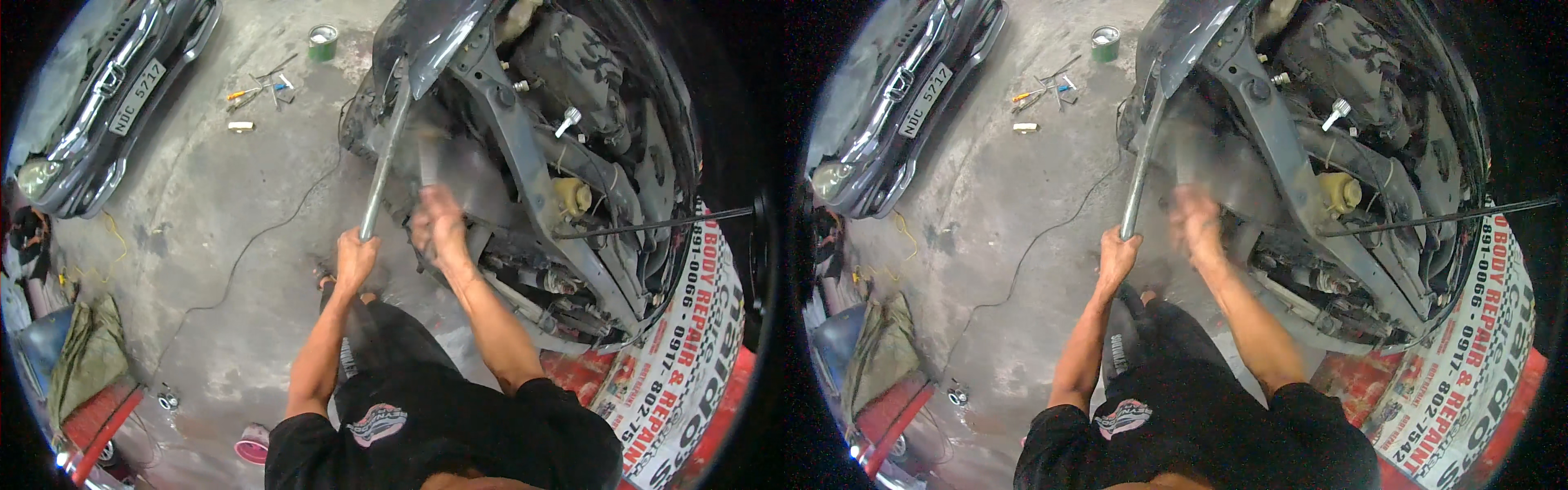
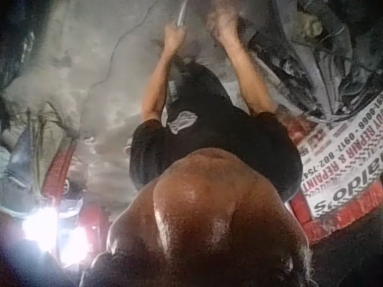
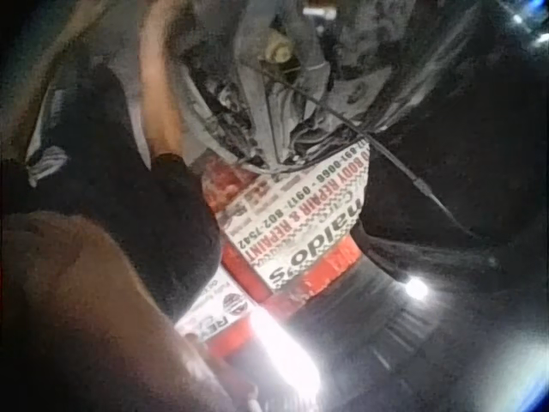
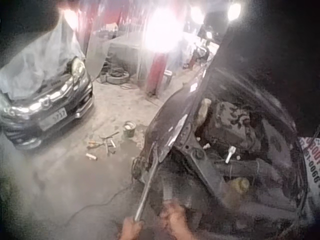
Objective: The person uses a hammer and a metal bar to straighten the damaged metal of a car fender, striking various points on the panel and internal support structures. The person then wipes the headlight area with a cloth.
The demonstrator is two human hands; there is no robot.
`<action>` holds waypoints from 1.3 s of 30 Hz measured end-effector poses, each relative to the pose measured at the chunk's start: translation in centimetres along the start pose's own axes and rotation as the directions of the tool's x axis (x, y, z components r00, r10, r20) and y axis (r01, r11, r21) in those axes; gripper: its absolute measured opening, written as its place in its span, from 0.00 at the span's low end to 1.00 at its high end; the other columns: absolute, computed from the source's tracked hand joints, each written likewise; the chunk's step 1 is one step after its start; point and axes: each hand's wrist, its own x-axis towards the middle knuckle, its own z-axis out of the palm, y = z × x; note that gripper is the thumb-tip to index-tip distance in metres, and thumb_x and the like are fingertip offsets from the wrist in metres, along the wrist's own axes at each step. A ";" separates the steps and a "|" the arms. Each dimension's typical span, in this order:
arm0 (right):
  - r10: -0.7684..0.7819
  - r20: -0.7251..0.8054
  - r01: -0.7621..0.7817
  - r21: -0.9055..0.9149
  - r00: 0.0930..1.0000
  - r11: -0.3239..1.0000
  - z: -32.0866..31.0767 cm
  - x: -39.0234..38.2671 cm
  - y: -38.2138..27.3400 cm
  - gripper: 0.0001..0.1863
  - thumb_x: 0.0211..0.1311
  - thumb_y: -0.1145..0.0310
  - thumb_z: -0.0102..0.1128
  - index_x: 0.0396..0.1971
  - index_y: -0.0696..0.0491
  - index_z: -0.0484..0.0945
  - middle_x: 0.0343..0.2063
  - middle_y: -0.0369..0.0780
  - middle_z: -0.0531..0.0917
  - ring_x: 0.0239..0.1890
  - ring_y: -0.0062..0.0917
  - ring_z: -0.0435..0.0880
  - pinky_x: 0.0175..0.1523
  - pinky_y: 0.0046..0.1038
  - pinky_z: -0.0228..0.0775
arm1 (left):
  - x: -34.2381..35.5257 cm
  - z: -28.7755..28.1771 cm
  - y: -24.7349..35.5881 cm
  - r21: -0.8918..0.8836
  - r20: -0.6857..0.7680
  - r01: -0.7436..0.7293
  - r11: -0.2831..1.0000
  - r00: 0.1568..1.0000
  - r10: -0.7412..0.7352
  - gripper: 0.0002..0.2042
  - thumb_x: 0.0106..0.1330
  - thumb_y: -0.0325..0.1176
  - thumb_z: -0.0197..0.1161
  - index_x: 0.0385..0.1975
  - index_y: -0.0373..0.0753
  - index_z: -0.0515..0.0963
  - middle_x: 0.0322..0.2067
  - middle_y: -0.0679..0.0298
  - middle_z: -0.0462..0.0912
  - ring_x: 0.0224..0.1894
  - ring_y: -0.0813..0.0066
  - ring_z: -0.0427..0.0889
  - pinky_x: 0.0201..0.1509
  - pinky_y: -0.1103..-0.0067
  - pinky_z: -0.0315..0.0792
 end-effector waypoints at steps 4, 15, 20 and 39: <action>-0.089 0.165 0.114 -0.143 0.982 0.983 -1.2 -0.5 -1.2 0.32 0.79 0.56 0.51 0.77 0.45 0.58 0.19 0.30 0.65 0.15 0.15 0.62 0.19 0.21 0.59 | -0.3 -0.8 -0.8 -0.021 0.036 0.046 0.999 0.998 -0.045 0.11 0.56 0.33 0.63 0.23 0.30 0.74 0.16 0.60 0.72 0.21 0.72 0.71 0.29 0.66 0.68; -0.069 0.090 0.076 -0.077 0.994 0.994 -1.8 -0.6 -0.9 0.22 0.77 0.56 0.56 0.66 0.43 0.67 0.20 0.30 0.68 0.14 0.16 0.62 0.18 0.24 0.58 | -0.4 0.5 -0.2 -0.086 -0.018 0.005 0.996 1.000 -0.007 0.12 0.55 0.32 0.63 0.24 0.26 0.74 0.16 0.49 0.75 0.20 0.64 0.75 0.29 0.63 0.69; -0.112 -0.143 0.142 0.221 0.983 0.965 -0.4 0.7 0.2 0.25 0.77 0.57 0.55 0.69 0.44 0.65 0.21 0.30 0.68 0.16 0.15 0.63 0.18 0.22 0.58 | -0.8 1.5 -0.5 -0.102 0.011 0.017 0.995 1.000 -0.016 0.12 0.56 0.32 0.64 0.25 0.26 0.74 0.16 0.50 0.74 0.20 0.64 0.74 0.29 0.63 0.70; -0.106 0.209 0.129 -0.096 0.972 0.987 -0.7 -2.0 -0.6 0.29 0.77 0.55 0.54 0.74 0.44 0.64 0.19 0.32 0.66 0.12 0.16 0.61 0.16 0.23 0.57 | -2.5 0.4 -0.8 -0.045 -0.055 -0.063 0.997 0.997 0.060 0.13 0.56 0.33 0.65 0.25 0.27 0.74 0.16 0.50 0.73 0.20 0.65 0.73 0.30 0.64 0.69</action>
